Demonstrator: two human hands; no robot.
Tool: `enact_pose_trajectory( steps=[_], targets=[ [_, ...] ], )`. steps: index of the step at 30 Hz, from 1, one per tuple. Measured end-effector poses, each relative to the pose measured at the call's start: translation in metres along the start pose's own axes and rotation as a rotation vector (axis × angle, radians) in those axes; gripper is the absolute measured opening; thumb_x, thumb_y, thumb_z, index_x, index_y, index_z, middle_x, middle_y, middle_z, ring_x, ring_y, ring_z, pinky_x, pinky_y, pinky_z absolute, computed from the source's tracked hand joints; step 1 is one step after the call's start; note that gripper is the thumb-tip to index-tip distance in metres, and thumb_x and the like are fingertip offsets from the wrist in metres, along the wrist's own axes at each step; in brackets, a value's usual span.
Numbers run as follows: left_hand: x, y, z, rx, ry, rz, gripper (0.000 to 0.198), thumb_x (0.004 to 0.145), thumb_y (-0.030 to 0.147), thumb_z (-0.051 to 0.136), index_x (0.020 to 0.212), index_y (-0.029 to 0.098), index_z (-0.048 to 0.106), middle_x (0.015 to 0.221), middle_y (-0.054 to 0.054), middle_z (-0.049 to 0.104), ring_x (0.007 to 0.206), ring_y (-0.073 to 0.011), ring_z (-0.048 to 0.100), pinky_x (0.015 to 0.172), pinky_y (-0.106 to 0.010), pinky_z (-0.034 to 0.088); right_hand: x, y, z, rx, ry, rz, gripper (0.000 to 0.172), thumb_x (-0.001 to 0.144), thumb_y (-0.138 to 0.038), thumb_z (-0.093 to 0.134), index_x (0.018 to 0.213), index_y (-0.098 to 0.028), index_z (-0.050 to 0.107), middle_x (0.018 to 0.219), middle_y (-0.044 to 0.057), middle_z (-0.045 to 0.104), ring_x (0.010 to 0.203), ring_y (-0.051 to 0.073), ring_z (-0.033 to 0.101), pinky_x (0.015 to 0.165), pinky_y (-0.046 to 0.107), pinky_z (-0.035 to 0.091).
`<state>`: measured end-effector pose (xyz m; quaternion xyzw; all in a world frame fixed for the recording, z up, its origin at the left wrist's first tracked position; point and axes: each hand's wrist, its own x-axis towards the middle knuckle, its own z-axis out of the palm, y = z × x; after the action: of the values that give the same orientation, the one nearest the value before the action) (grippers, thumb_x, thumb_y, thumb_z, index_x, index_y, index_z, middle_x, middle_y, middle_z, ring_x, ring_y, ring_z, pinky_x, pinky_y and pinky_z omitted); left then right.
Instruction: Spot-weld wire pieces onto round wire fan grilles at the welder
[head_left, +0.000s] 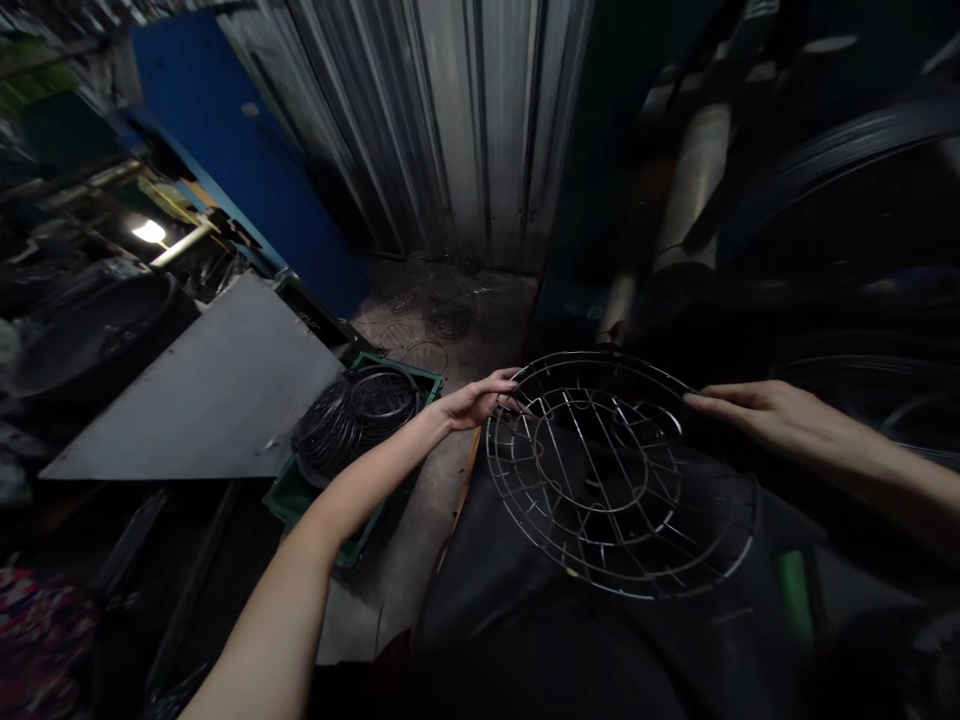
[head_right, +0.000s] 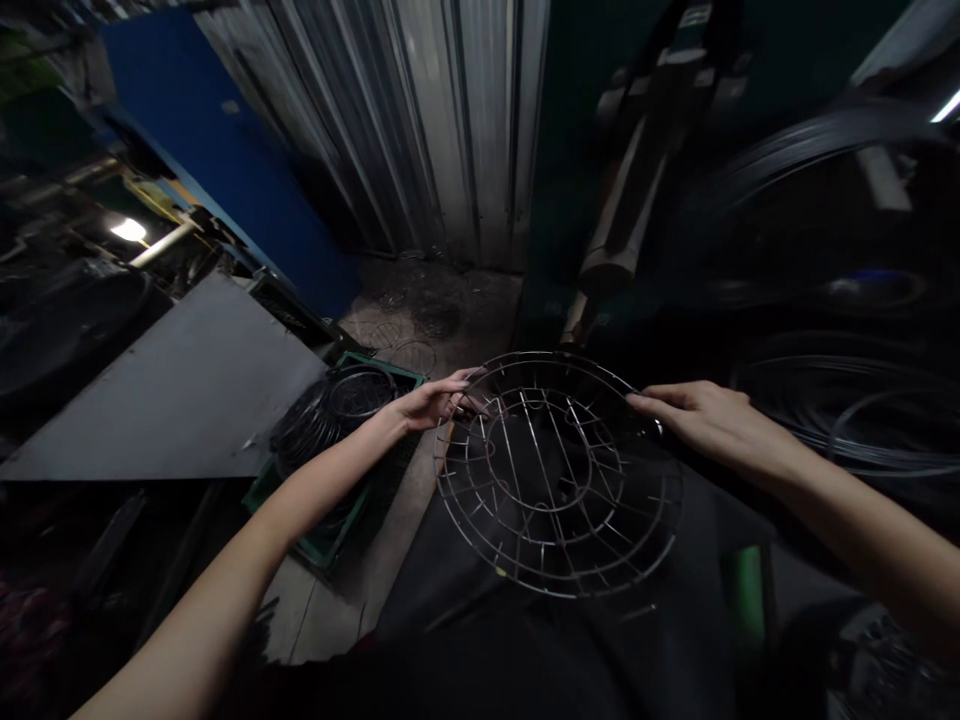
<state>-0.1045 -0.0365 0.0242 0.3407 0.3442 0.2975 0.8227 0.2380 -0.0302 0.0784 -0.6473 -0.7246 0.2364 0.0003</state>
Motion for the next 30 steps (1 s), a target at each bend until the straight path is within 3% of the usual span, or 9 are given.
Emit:
enact_pose_trajectory(
  steps=[3, 7, 12, 16, 19, 25, 30],
  targets=[
    [-0.002, 0.002, 0.002, 0.015, 0.023, 0.009, 0.062, 0.080, 0.030, 0.060, 0.135, 0.017, 0.035, 0.087, -0.009, 0.071, 0.077, -0.0210, 0.070, 0.070, -0.027, 0.047, -0.005, -0.009, -0.009, 0.143, -0.144, 0.041, 0.053, 0.081, -0.060, 0.038, 0.095, -0.021, 0.070, 0.099, 0.005, 0.070, 0.101, 0.031, 0.061, 0.089, 0.040, 0.044],
    [0.000, 0.006, -0.001, 0.004, 0.043, 0.037, 0.064, 0.079, 0.034, 0.061, 0.134, 0.017, 0.036, 0.089, -0.011, 0.072, 0.079, -0.0218, 0.070, 0.065, -0.023, 0.045, -0.003, -0.017, -0.016, 0.168, -0.104, 0.041, 0.051, 0.080, -0.061, 0.041, 0.091, -0.021, 0.070, 0.087, 0.004, 0.069, 0.095, 0.028, 0.061, 0.087, 0.037, 0.043],
    [0.001, 0.012, -0.003, 0.013, 0.071, 0.008, 0.061, 0.079, 0.043, 0.059, 0.130, 0.017, 0.039, 0.082, -0.012, 0.073, 0.077, -0.0229, 0.070, 0.069, -0.025, 0.046, 0.010, -0.012, -0.015, 0.257, -0.085, 0.037, 0.052, 0.074, -0.066, 0.047, 0.081, -0.020, 0.070, 0.073, 0.002, 0.065, 0.078, 0.021, 0.060, 0.072, 0.030, 0.043],
    [0.001, 0.020, 0.003, 0.001, 0.089, -0.030, 0.049, 0.080, 0.049, 0.057, 0.118, 0.018, 0.050, 0.076, -0.010, 0.072, 0.074, -0.0240, 0.070, 0.072, -0.029, 0.047, 0.016, -0.009, -0.017, 0.342, -0.105, 0.049, 0.050, 0.067, -0.067, 0.054, 0.065, -0.017, 0.062, 0.056, -0.001, 0.051, 0.056, 0.013, 0.047, 0.057, 0.027, 0.036],
    [0.000, 0.028, 0.011, -0.017, 0.106, -0.059, 0.044, 0.081, 0.051, 0.054, 0.111, 0.018, 0.054, 0.075, -0.010, 0.071, 0.071, -0.0246, 0.070, 0.069, -0.031, 0.048, 0.012, -0.014, -0.025, 0.415, -0.130, 0.060, 0.047, 0.069, -0.062, 0.057, 0.058, -0.017, 0.056, 0.052, -0.002, 0.046, 0.051, 0.010, 0.040, 0.053, 0.026, 0.033],
    [-0.003, 0.042, 0.026, -0.018, 0.135, -0.091, 0.047, 0.081, 0.054, 0.052, 0.111, 0.019, 0.052, 0.069, -0.008, 0.069, 0.064, -0.0250, 0.069, 0.062, -0.032, 0.049, 0.009, -0.026, -0.047, 0.522, -0.202, 0.121, 0.030, 0.077, -0.040, 0.058, 0.073, -0.012, 0.066, 0.065, 0.004, 0.062, 0.061, 0.013, 0.053, 0.061, 0.026, 0.041],
    [0.004, 0.052, 0.035, -0.009, 0.131, -0.081, 0.047, 0.081, 0.055, 0.051, 0.111, 0.019, 0.051, 0.066, -0.008, 0.068, 0.059, -0.0241, 0.067, 0.057, -0.030, 0.049, 0.022, -0.027, -0.060, 0.462, -0.186, 0.130, 0.028, 0.078, -0.035, 0.057, 0.075, -0.010, 0.069, 0.071, 0.007, 0.068, 0.074, 0.018, 0.060, 0.067, 0.027, 0.044]
  ],
)
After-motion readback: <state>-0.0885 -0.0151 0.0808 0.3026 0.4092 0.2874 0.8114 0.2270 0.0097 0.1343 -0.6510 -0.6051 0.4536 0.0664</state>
